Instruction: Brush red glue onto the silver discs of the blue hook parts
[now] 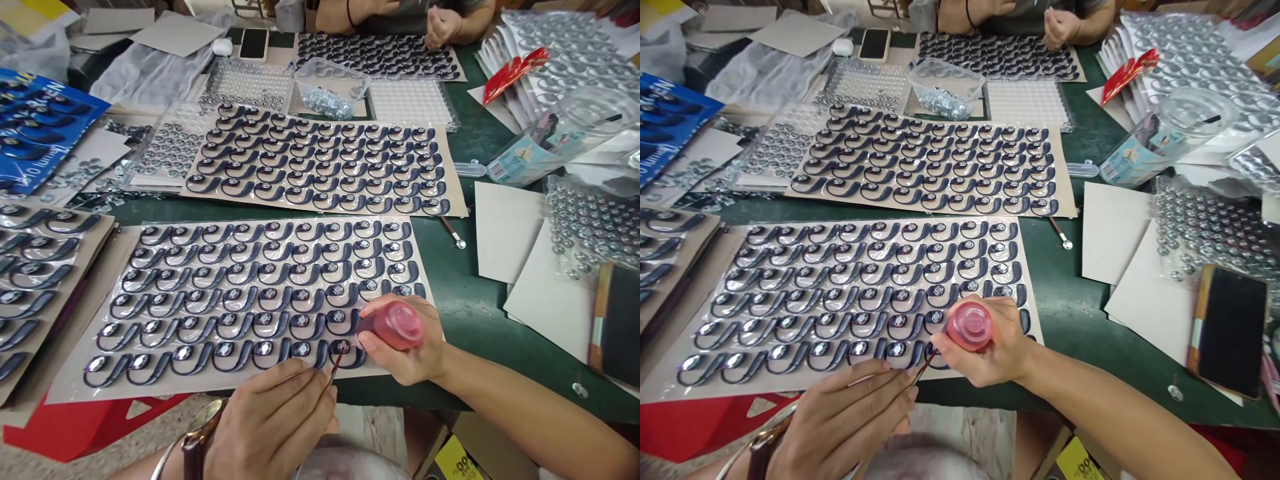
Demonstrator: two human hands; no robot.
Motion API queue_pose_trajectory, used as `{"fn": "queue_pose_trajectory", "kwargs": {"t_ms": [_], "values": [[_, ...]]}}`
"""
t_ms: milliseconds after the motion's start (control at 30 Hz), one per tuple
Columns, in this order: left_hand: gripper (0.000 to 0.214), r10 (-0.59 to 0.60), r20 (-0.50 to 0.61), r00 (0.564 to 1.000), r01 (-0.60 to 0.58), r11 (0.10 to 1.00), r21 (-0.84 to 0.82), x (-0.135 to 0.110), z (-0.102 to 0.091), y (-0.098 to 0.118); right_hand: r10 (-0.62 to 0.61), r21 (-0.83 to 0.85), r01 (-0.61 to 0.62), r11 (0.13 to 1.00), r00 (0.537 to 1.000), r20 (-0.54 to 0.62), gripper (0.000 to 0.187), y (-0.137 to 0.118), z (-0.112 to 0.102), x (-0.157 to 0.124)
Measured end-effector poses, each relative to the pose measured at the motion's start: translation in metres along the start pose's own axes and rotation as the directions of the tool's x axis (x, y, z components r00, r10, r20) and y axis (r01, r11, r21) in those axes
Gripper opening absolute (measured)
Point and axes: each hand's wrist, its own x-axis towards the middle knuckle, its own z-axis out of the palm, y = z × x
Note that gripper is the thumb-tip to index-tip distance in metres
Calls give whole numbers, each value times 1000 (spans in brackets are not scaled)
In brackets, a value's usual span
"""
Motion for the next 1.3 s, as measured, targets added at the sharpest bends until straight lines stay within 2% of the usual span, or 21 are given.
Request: {"fn": "queue_pose_trajectory", "kwargs": {"t_ms": [467, 733, 1100, 1300], "values": [[18, 0, 4, 1000, 0, 1000, -21, -3, 2, 0, -9, 16, 8, 1000, 1000, 24, 21, 1, 1, -3], [18, -13, 11, 1000, 13, 999, -51, -3, 1, -3, 5, 7, -5, 1000, 1000, 17, 16, -1, 0, 0], [22, -207, -10, 978, 195, 937, -289, -6, 4, -11, -31, -10, 32, 999, 996, 83, 15, -4, 1, 2], [24, -312, -24, 950, 280, 883, -377, 0, 4, -15, -25, -18, 28, 999, 990, 137, 28, -4, 1, 0]]}}
